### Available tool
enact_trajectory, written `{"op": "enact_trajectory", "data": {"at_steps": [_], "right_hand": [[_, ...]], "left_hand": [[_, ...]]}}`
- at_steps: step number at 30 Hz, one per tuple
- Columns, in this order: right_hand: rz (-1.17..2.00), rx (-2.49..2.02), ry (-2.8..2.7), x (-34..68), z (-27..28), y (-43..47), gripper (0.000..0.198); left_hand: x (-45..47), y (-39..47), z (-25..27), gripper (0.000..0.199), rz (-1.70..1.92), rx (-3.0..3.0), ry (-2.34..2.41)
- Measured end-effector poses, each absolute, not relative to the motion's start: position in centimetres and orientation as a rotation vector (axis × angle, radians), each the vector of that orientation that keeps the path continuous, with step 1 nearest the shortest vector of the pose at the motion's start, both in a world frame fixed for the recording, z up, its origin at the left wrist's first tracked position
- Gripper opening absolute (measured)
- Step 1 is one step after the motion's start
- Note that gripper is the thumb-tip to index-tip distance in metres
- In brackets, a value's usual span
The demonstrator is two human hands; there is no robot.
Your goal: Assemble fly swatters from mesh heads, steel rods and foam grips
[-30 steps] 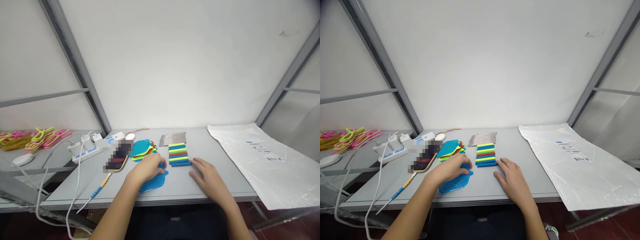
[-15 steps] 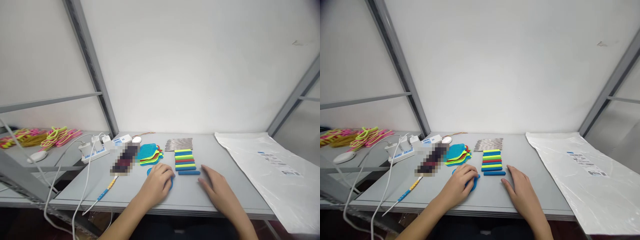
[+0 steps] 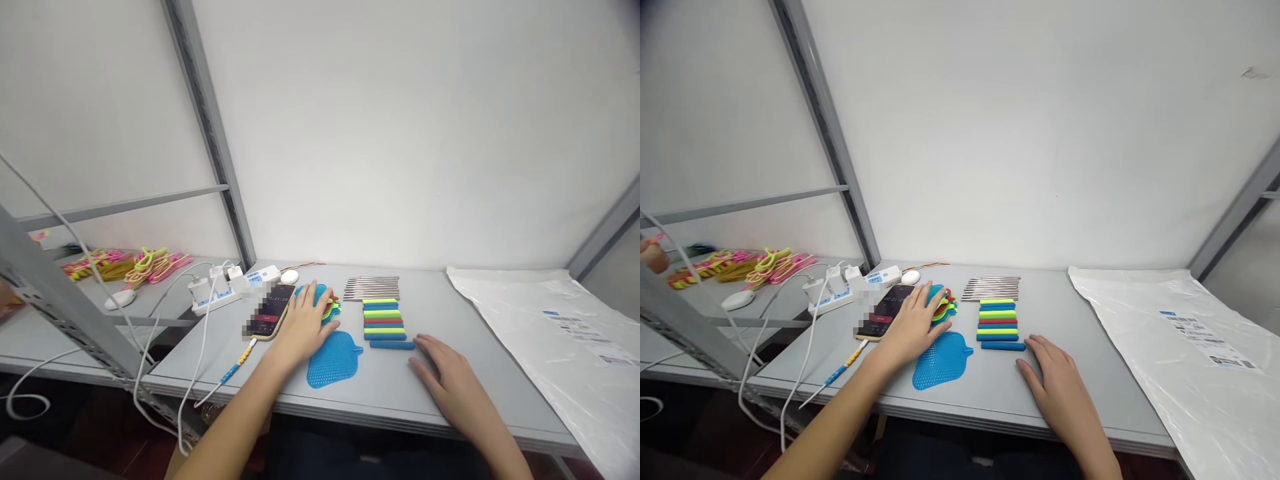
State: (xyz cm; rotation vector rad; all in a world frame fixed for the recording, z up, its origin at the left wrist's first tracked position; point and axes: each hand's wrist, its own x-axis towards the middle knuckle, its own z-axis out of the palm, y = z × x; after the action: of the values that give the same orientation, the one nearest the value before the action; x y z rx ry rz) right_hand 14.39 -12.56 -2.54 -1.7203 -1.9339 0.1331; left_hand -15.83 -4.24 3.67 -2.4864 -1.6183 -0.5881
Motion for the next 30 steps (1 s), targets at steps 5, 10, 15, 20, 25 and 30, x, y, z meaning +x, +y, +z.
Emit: {"op": "enact_trajectory", "data": {"at_steps": [5,10,15,20,25,30], "right_hand": [[0.133,-1.708,-1.933,14.3,-2.5,-12.6,0.046],[0.147,-1.713,-1.93,14.2,-2.3,-12.6,0.047],[0.181,-1.716,-1.907,14.1,-2.3,-12.5,0.046],[0.31,-1.671,-1.826,14.7,-1.7,-12.1,0.044],[0.346,-1.703,-1.711,16.3,2.3,-8.2,0.04],[0.304,-1.609,-1.888,17.2,5.6,1.3,0.031]], "left_hand": [[-16.2,-1.0,3.8,0.076,-0.25,-2.602,-1.751],[-15.8,0.6,3.3,0.074,-0.224,-2.609,-1.755],[-15.9,2.8,3.2,0.074,-0.226,-2.621,-1.727],[-15.4,3.8,3.0,0.074,-0.284,-2.615,-1.701],[-14.4,3.5,3.9,0.068,-0.449,-2.573,-1.569],[-10.5,3.6,6.0,0.046,-0.548,-2.709,-1.217]]}}
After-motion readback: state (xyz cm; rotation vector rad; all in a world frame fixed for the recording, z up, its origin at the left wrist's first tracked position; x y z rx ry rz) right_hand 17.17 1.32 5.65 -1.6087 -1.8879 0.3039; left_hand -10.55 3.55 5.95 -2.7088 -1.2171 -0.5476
